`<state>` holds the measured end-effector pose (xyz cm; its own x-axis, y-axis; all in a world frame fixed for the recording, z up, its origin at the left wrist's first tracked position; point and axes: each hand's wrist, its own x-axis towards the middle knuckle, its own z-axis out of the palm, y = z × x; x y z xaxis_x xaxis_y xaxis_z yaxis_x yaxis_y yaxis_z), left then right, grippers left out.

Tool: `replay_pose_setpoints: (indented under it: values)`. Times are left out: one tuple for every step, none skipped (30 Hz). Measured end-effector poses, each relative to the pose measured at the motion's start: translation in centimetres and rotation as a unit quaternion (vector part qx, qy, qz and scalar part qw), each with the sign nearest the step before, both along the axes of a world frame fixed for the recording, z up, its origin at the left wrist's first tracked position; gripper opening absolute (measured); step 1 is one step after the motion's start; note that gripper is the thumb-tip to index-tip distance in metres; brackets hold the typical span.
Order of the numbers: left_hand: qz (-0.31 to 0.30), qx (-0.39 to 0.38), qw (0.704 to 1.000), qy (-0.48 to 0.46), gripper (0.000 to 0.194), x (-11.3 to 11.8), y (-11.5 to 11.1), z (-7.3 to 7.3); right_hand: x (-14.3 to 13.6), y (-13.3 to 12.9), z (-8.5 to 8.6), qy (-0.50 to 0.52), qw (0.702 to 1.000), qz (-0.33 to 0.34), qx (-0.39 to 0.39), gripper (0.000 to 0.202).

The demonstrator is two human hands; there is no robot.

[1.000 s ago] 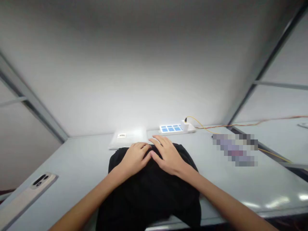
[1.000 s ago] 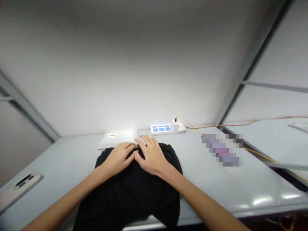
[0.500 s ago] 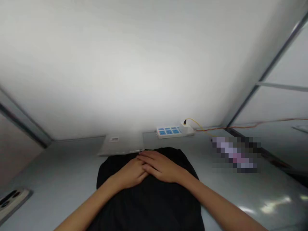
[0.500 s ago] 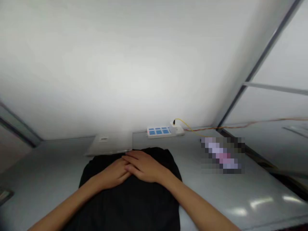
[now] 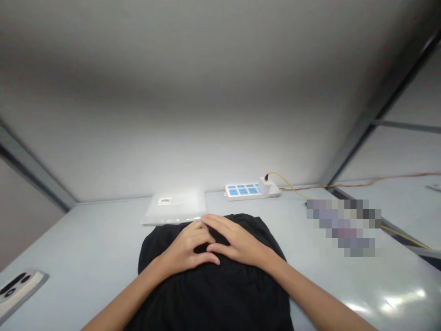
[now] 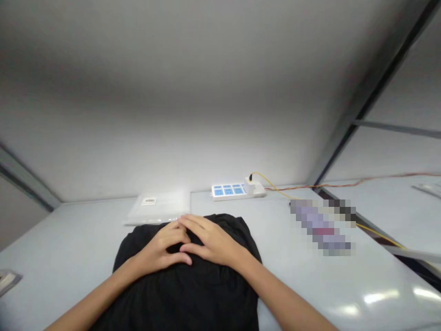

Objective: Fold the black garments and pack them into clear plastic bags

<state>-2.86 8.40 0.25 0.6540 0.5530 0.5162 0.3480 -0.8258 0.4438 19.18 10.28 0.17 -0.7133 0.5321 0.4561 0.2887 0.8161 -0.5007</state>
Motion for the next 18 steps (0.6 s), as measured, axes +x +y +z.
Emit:
replay_pose_setpoints:
  values:
    - [0.004,-0.014,1.0,-0.005,0.038,0.0,-0.1,0.1,0.0,0.0,-0.1,0.007,1.0,-0.002,0.008,0.068]
    - [0.005,-0.022,1.0,-0.005,0.039,0.0,-0.2,0.1,-0.1,0.0,-0.1,0.013,1.0,-0.004,0.018,0.067]
    - [0.002,-0.027,1.0,-0.002,0.04,0.0,-0.3,0.2,-0.1,0.0,-0.1,0.017,0.999,-0.007,0.031,0.064]
    - [-0.001,-0.028,1.0,0.0,0.041,0.1,-0.5,0.1,-0.2,0.0,-0.2,0.019,0.999,-0.011,0.047,0.061]
    - [-0.001,-0.032,0.999,-0.001,0.043,0.2,-0.7,0.1,-0.3,-0.1,-0.2,0.02,0.998,-0.016,0.064,0.057]
    - [0.0,-0.043,0.999,-0.006,0.044,0.2,-0.9,0.1,-0.3,-0.1,-0.3,0.018,0.997,-0.021,0.078,0.053]
    - [0.0,-0.062,0.998,-0.012,0.045,0.3,-1.0,0.1,-0.4,-0.2,-0.3,0.013,0.996,-0.027,0.089,0.049]
    - [0.001,-0.085,0.996,-0.022,0.046,0.4,-1.1,0.1,-0.4,-0.3,-0.2,0.005,0.995,-0.034,0.096,0.046]
    - [0.003,-0.112,0.993,-0.031,0.047,0.5,-1.1,0.0,-0.5,-0.4,-0.2,-0.006,0.994,-0.04,0.099,0.044]
    - [0.003,-0.138,0.99,-0.039,0.049,0.5,-1.1,0.0,-0.5,-0.4,-0.1,-0.017,0.994,-0.043,0.099,0.042]
    - [0.0,-0.161,0.986,-0.045,0.051,0.6,-1.0,0.0,-0.5,-0.5,0.1,-0.028,0.994,-0.044,0.099,0.04]
    - [-0.005,-0.179,0.982,-0.051,0.054,0.6,-0.9,0.0,-0.5,-0.5,0.2,-0.038,0.994,-0.041,0.098,0.038]
    - [-0.011,-0.196,0.979,-0.053,0.056,0.6,-0.7,0.1,-0.5,-0.5,0.3,-0.047,0.994,-0.034,0.097,0.036]
    - [-0.016,-0.211,0.976,-0.052,0.057,0.5,-0.6,0.1,-0.5,-0.5,0.5,-0.054,0.994,-0.027,0.096,0.035]
    - [-0.02,-0.224,0.973,-0.047,0.058,0.5,-0.5,0.1,-0.4,-0.5,0.6,-0.06,0.993,-0.02,0.096,0.035]
    - [-0.022,-0.235,0.971,-0.04,0.059,0.4,-0.5,0.2,-0.4,-0.5,0.6,-0.067,0.993,-0.015,0.094,0.035]
    - [-0.021,-0.243,0.969,-0.032,0.059,0.3,-0.4,0.3,-0.4,-0.4,0.7,-0.074,0.993,-0.01,0.092,0.036]
    - [-0.018,-0.248,0.968,-0.024,0.058,0.2,-0.5,0.4,-0.4,-0.4,0.7,-0.078,0.993,-0.007,0.09,0.037]
